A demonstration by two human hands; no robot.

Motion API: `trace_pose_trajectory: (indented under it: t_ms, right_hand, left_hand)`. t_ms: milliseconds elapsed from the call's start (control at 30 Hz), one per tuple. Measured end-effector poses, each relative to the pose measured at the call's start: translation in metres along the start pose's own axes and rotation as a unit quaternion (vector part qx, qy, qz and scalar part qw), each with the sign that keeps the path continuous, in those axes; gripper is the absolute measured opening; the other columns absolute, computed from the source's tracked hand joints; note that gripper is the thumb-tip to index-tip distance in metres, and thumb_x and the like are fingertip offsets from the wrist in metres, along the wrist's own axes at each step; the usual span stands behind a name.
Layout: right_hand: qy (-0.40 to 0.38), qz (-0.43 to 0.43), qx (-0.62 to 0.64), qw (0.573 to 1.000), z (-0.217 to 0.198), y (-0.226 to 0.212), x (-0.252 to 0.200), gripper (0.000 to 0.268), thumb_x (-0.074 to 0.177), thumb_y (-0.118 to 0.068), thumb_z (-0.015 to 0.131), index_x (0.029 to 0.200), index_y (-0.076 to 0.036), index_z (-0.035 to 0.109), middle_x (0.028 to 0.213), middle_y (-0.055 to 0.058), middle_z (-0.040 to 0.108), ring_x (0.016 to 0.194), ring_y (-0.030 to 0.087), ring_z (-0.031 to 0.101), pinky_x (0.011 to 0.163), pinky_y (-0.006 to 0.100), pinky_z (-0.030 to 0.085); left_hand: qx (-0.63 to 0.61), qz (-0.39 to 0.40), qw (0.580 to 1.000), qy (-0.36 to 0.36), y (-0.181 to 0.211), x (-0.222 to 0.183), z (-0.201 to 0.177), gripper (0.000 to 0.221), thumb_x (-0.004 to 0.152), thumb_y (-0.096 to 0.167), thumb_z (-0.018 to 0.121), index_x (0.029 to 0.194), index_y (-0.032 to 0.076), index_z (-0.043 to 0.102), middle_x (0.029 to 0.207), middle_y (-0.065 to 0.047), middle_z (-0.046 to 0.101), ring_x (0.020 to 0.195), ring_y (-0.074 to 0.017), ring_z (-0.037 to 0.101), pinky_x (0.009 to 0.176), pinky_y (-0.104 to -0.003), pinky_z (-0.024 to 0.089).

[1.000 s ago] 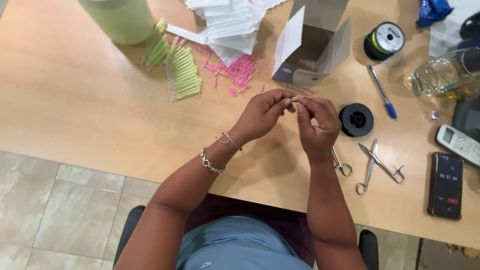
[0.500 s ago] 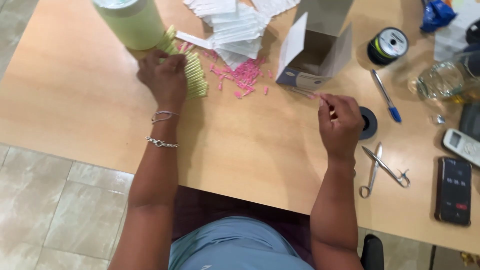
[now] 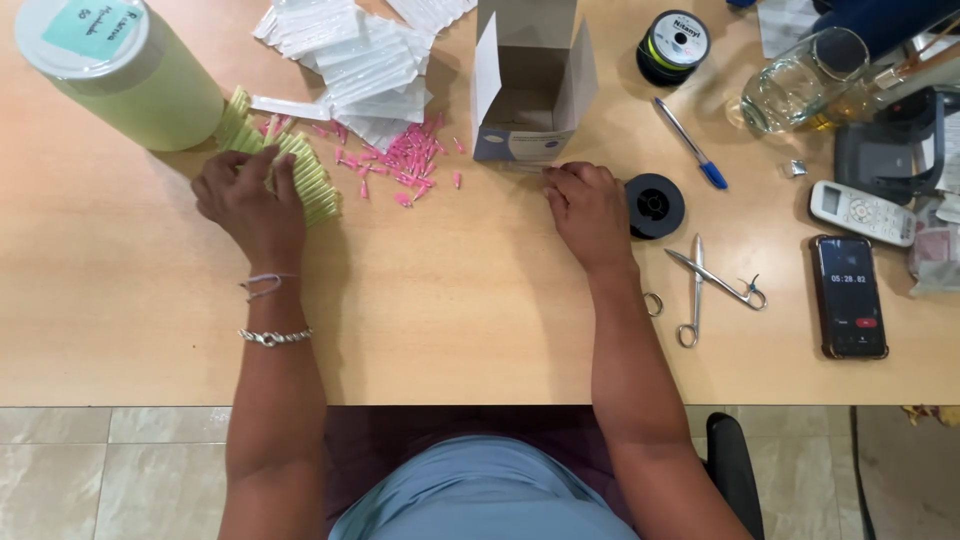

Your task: Assembling small medical components by threading thin line through needles and cutting with scissors

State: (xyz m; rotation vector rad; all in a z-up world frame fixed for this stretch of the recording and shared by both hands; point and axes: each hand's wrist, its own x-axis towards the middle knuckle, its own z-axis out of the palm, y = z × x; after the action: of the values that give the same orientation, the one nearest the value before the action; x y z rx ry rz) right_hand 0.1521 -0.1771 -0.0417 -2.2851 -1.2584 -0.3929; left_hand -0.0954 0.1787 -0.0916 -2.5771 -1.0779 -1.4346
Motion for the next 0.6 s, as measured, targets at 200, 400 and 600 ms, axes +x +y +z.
trace_pose_trajectory:
  t_ms: [200,400,600]
  right_hand:
    - [-0.034,0.021,0.019,0.999,0.006,0.007,-0.005,0.011,0.100,-0.029,0.072,0.105,-0.022,0.078,0.101,0.001,0.065,0.095,0.030,0.067,0.080,0.045,0.053]
    - [-0.102,-0.036,0.007,0.994,0.006,-0.013,-0.003,0.016,0.102,-0.029,0.060,0.111,-0.019,0.068,0.095,0.007,0.065,0.093,0.034,0.068,0.080,0.049,0.054]
    - [-0.046,0.034,0.189,0.980,-0.017,-0.040,0.005,0.016,0.106,-0.029,0.064,0.112,-0.014,0.067,0.094,0.009,0.066,0.093,0.035,0.068,0.081,0.047,0.056]
  left_hand:
    - [-0.260,0.098,0.961,-0.016,0.113,-0.023,0.014,0.016,0.081,0.008,0.087,0.093,0.015,0.079,0.103,-0.012,0.068,0.096,-0.0358,0.063,0.087,-0.046,0.048]
    - [-0.180,0.273,0.937,-0.125,0.211,-0.042,0.010,0.036,0.082,0.037,0.080,0.110,0.016,0.073,0.104,-0.007,0.066,0.106,-0.0292,0.060,0.092,-0.043,0.043]
    - [-0.181,0.279,0.937,-0.108,0.213,-0.047,0.021,0.013,0.094,0.029,0.068,0.104,0.022,0.071,0.077,0.000,0.060,0.080,-0.0217,0.062,0.083,-0.039,0.045]
